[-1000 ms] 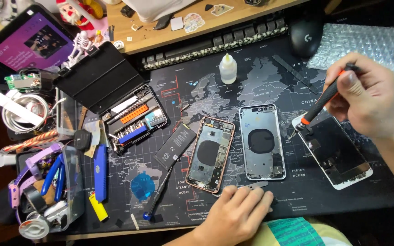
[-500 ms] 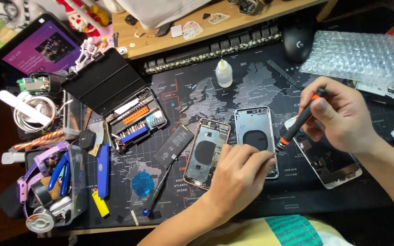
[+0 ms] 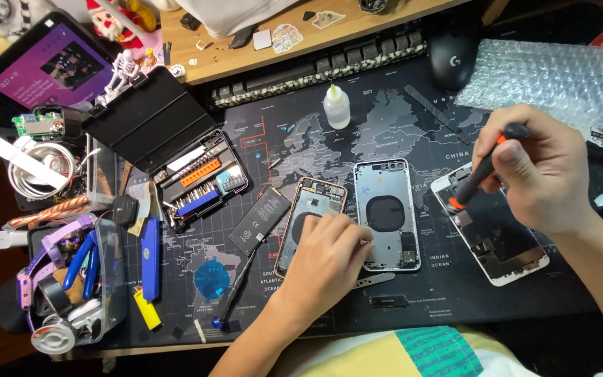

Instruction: Disassembling a smartphone to access and clean or repair internal components using precision tools.

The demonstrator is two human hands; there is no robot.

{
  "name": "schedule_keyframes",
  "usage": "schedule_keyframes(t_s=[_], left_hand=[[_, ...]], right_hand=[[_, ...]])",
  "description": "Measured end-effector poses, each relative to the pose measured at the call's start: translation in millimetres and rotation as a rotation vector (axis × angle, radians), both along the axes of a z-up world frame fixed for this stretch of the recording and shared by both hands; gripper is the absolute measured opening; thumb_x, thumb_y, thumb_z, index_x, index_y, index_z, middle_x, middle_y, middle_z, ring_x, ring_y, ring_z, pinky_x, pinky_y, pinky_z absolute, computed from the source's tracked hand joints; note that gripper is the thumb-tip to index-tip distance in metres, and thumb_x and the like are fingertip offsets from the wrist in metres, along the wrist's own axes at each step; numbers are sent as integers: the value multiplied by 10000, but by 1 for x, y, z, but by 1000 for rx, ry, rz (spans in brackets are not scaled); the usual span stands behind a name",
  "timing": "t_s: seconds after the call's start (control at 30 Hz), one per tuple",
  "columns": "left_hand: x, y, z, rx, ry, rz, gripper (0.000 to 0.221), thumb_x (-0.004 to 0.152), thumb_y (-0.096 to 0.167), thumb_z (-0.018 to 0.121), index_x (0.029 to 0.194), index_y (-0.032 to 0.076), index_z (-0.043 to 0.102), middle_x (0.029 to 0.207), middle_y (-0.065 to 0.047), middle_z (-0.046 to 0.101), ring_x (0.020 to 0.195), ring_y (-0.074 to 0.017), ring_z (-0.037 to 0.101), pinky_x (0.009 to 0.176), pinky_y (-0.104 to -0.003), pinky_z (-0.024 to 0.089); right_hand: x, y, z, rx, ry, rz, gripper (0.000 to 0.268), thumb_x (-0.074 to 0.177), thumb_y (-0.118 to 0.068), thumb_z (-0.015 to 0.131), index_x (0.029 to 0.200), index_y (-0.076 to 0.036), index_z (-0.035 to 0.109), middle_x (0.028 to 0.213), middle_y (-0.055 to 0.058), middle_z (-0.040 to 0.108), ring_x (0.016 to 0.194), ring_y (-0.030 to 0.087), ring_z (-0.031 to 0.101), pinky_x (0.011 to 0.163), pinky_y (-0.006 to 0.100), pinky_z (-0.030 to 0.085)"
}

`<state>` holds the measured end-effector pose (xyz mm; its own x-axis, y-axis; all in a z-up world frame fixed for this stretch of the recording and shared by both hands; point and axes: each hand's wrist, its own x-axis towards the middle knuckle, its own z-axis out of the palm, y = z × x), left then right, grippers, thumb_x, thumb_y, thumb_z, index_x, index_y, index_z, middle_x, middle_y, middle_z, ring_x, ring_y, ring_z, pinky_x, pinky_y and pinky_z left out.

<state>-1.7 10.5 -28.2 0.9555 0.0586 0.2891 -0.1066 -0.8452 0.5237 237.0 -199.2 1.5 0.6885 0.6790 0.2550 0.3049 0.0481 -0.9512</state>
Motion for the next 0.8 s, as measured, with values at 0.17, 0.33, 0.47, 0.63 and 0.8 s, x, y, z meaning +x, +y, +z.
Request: schedule_keyframes(t_s=[0.17, 0.33, 0.47, 0.63, 0.8], left_hand=[[1, -3, -7, 52, 4, -34, 118, 1076, 128, 760, 1025, 113, 655, 977, -46, 604, 842, -288, 558, 821, -432, 360], [1, -6, -9, 104, -1, -41, 86, 1058, 135, 796, 1015, 120, 722, 948, -63, 595, 810, -293, 556, 807, -448, 364], [2, -8, -11, 123, -26, -26, 110, 1041, 140, 819, 988, 123, 725, 941, -65, 600, 796, -296, 550, 809, -459, 369], [2, -5, -3, 86, -37, -23, 104, 1054, 52, 744, 985, 115, 696, 925, -62, 555, 779, -277, 534, 826, -442, 345], [0, -4, -1, 95, -44, -20, 100, 1043, 57, 775, 1004, 116, 705, 959, -64, 582, 811, -279, 533, 828, -447, 358]], right_hand=[[-2, 3, 3, -42, -135, -1, 404, 1156, -420, 517, 1009, -57, 614, 849, 70, 602, 721, 188, 600, 689, 308, 502], [-9, 4, 6, -64, -105, 23, 400, 1067, -439, 565, 1028, -44, 607, 805, 91, 621, 608, 177, 676, 480, 247, 572], [-9, 5, 6, -68, -113, 37, 407, 1070, -438, 559, 1015, -38, 605, 788, 84, 631, 608, 162, 658, 515, 235, 544], [-7, 5, 3, -39, -75, 46, 410, 1084, -426, 552, 1024, -23, 600, 787, 100, 608, 581, 183, 626, 514, 254, 525], [-8, 4, 4, -48, -70, 43, 409, 1084, -425, 552, 1031, -23, 604, 779, 101, 615, 590, 185, 632, 529, 256, 516]])
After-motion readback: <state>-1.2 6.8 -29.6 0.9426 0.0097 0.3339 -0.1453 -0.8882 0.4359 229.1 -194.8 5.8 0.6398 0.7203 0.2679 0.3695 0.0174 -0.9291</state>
